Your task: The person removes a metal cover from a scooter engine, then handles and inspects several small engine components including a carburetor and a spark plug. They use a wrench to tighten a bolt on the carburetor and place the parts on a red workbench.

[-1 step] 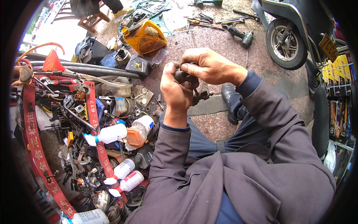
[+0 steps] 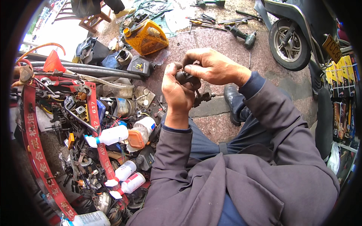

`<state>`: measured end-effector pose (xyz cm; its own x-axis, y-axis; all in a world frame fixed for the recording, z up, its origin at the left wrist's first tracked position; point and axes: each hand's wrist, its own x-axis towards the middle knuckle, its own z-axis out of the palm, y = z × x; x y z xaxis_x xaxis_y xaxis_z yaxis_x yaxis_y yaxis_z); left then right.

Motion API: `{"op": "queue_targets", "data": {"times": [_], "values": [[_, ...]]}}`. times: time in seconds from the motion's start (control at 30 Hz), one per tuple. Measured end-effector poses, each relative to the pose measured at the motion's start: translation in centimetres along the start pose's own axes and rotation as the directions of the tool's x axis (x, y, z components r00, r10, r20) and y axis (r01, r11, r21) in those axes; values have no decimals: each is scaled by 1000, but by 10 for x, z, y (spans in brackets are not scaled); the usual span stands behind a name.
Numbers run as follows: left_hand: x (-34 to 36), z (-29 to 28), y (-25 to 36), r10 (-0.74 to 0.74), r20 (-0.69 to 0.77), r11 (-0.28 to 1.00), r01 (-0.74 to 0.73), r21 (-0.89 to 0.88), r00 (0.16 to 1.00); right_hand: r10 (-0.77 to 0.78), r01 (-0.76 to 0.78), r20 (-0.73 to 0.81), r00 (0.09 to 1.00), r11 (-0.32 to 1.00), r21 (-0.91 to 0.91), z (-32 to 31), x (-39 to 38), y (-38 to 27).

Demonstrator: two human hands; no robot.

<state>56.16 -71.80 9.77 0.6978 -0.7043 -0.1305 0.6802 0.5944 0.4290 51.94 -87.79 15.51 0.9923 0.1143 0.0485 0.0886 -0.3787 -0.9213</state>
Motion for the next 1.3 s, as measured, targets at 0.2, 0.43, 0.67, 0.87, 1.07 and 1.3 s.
{"op": "queue_targets", "data": {"times": [0.2,0.43,0.67,0.87,1.07,1.3], "values": [[0,9,-5,60,-133,993,-46,108,989,-111,107,-34,993,990,-93,0,1,-1],[8,-4,1,22,110,999,-19,-31,994,-122,118,-10,992,976,-182,2,5,3],[9,-6,-6,47,-68,999,-46,12,997,-69,68,-9,998,993,-93,1,5,4],[8,-8,-7,48,-53,998,-46,42,997,-48,48,-9,999,999,-26,6,3,13],[2,-6,-5,87,-203,996,-83,29,975,25,-7,-116,993,989,147,-1,6,19],[4,-3,2,213,-109,977,-213,9,971,188,-231,249,950,960,156,5,1,18]]}}
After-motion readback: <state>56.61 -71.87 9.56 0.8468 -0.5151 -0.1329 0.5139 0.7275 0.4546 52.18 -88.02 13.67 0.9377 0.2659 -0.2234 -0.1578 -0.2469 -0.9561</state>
